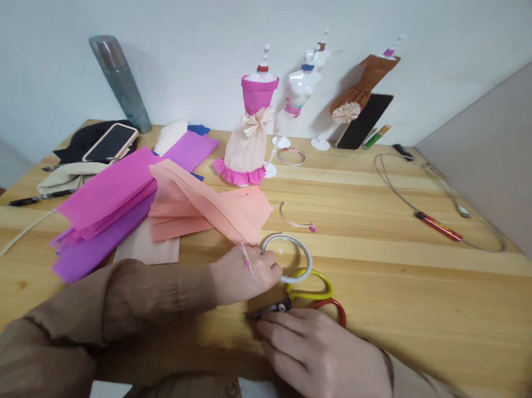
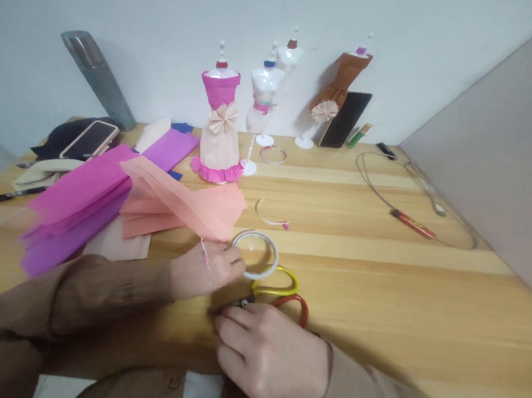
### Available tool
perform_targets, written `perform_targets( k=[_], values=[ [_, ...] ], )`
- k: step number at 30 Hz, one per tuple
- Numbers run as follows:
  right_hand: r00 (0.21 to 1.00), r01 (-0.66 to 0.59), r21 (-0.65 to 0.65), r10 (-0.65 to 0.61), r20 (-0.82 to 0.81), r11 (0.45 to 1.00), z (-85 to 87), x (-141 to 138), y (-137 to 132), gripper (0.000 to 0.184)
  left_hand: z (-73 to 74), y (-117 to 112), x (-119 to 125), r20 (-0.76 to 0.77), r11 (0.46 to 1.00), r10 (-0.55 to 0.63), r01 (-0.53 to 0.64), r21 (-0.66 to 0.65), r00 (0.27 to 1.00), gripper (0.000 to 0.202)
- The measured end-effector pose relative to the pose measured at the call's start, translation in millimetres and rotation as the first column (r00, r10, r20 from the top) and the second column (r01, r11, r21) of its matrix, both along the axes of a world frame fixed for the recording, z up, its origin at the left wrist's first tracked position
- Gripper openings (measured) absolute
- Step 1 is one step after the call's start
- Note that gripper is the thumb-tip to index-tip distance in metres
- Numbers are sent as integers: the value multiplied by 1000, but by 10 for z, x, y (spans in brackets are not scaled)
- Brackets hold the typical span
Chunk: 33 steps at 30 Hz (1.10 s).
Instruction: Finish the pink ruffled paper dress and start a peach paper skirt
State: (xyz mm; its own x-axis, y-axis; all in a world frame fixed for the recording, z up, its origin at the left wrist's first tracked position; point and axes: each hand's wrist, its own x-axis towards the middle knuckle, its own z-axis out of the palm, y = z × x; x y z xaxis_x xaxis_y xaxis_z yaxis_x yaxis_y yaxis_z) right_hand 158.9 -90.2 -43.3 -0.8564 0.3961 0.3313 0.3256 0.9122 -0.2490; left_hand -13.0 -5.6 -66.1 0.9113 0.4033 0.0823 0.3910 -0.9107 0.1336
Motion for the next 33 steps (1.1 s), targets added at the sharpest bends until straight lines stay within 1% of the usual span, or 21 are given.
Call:
perform_targets(
  k=[1,3,5,6,7,9,12,14,16,17,18,23,24,25,26,27,28,29,30,31,33],
  values=[
    [999,36,42,-35,-24,998,35,55,21,28,-34,-8,7,21,1000,-6,6,13,1000,21],
    [983,180,91,-176,-59,979,91,233,122,33,-111,-15,11,53,998,-35,32,58,998,22],
    [939,342,48,-339,-51,939,107,450,272,37,-167,-11,3,74,992,-53,44,115,996,24],
    [928,373,-2,-373,-10,928,99,549,349,36,-178,-5,-4,82,989,-59,47,141,995,26],
    [919,393,-54,-393,15,918,81,629,419,36,-174,3,-12,90,986,-59,44,159,994,28],
    [934,356,-131,-358,9,925,32,726,524,39,-129,22,-28,100,982,-54,35,185,994,31],
    [944,302,-207,-323,-75,931,-43,774,620,40,-32,49,-52,118,971,-49,20,238,992,33],
    [883,390,-232,-433,-179,891,-92,810,697,36,4,57,-67,161,958,-69,21,285,985,31],
    [764,546,-249,-597,-245,800,-156,860,818,29,5,53,-77,212,946,-109,35,323,971,30],
    [732,597,-250,-646,-219,762,-196,882,894,26,-5,48,-80,230,939,-132,47,340,964,29],
    [726,620,-248,-664,-180,744,-241,898,973,23,-17,41,-83,244,934,-153,59,353,958,29],
    [786,602,-251,-618,15,758,-445,925,1279,19,-79,15,-86,255,913,-195,80,400,947,27],
    [764,633,-241,-645,36,736,-469,959,1310,20,-88,16,-86,256,908,-197,78,412,946,26],
    [719,685,-221,-692,57,694,-486,1014,1334,20,-97,19,-87,257,902,-198,74,426,946,26],
    [655,750,-194,-751,84,633,-497,1092,1353,19,-106,24,-86,264,895,-197,64,442,944,25],
    [544,837,-149,-833,106,527,-503,1187,1367,17,-116,30,-84,272,886,-195,51,460,942,24],
    [462,885,-118,-880,108,450,-505,1295,1378,16,-127,38,-81,284,876,-191,33,482,940,23],
    [408,912,-100,-907,108,398,-505,1406,1385,15,-138,47,-77,293,865,-186,14,502,938,22],
    [365,930,-89,-925,108,356,-501,1513,1389,15,-149,56,-72,301,854,-180,-3,521,936,21],
    [340,939,-88,-934,113,331,-494,1606,1388,15,-158,65,-67,302,844,-177,-12,535,937,20],
    [321,945,-101,-940,115,311,-469,1732,1372,16,-167,80,-59,284,836,-177,-9,549,942,19]
  ],
)
